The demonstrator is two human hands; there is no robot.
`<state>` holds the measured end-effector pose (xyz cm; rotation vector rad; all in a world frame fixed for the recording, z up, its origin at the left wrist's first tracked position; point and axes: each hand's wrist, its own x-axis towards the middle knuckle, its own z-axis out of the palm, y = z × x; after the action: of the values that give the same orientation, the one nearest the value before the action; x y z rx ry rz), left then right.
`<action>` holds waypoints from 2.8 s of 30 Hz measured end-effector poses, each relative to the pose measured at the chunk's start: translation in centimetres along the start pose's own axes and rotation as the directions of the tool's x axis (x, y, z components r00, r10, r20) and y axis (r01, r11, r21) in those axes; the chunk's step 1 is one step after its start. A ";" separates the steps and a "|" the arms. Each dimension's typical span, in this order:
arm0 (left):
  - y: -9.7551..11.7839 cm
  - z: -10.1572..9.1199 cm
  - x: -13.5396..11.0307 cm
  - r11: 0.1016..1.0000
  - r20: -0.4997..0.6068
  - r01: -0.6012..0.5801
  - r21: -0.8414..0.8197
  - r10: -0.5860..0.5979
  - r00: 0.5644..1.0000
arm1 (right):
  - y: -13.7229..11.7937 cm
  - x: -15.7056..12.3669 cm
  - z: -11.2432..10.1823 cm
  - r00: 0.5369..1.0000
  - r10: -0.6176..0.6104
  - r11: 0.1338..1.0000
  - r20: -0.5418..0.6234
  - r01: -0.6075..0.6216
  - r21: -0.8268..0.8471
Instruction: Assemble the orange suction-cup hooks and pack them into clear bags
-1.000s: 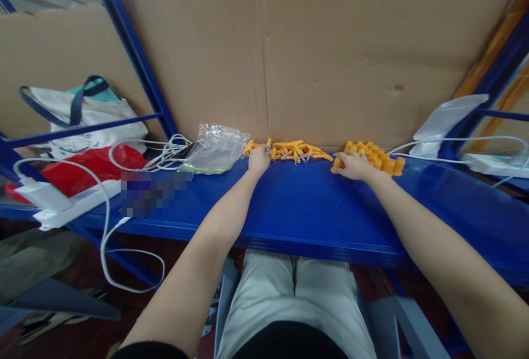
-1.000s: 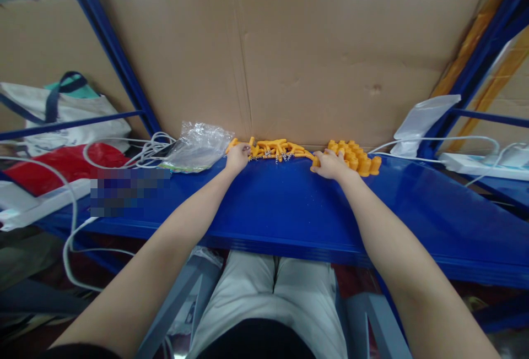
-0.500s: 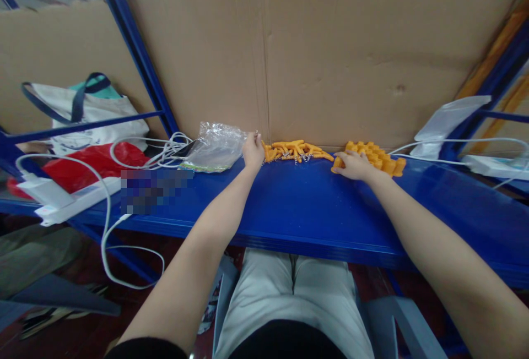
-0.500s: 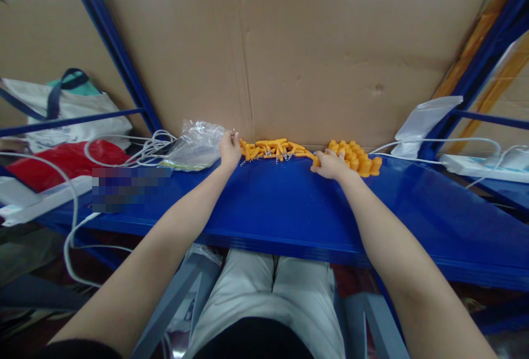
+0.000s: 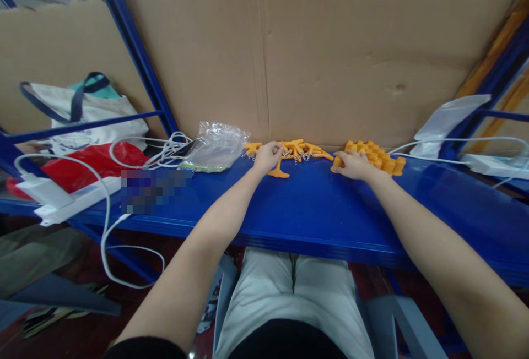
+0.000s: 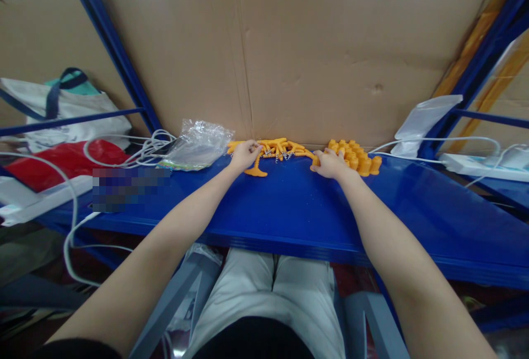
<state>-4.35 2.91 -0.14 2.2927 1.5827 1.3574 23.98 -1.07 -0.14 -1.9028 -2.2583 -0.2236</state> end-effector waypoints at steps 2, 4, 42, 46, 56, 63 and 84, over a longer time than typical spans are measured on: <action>-0.1 0.1 0.0 1.000 0.045 0.002 0.015 -0.002 0.999 | -0.1 0.0 -0.1 1.000 0.006 1.000 0.007 -0.006 -0.010; 0.0 0.2 -0.1 0.999 0.077 -0.006 0.032 0.004 0.997 | -0.3 -0.1 -0.2 1.000 0.016 1.000 0.015 -0.016 -0.019; 4.9 -4.0 -1.5 0.818 0.540 -0.187 0.543 -0.170 0.824 | -2.6 -0.7 -0.9 0.999 0.043 0.997 0.023 -0.041 -0.072; 4.7 -3.6 -1.6 0.835 0.456 -0.191 0.515 -0.079 0.886 | -3.1 -0.6 -0.3 1.000 -0.013 0.999 0.004 0.013 -0.047; 1.6 -0.2 -1.1 0.968 0.400 -0.111 0.225 0.012 0.917 | -5.0 -0.4 1.0 0.993 -0.096 0.995 -0.067 0.097 0.006; 1.0 0.2 -1.0 0.998 0.459 0.059 0.037 -0.069 0.886 | -5.4 0.1 1.8 0.997 -0.072 0.980 -0.035 0.077 0.184; 1.0 0.4 -0.9 1.000 0.519 -0.002 0.015 -0.006 0.855 | -5.2 0.8 2.6 0.993 -0.058 0.964 -0.101 0.082 0.252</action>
<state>-3.42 1.94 -0.45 2.3798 1.4051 0.6267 18.66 -0.55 -2.47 -1.6499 -2.1747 -0.0260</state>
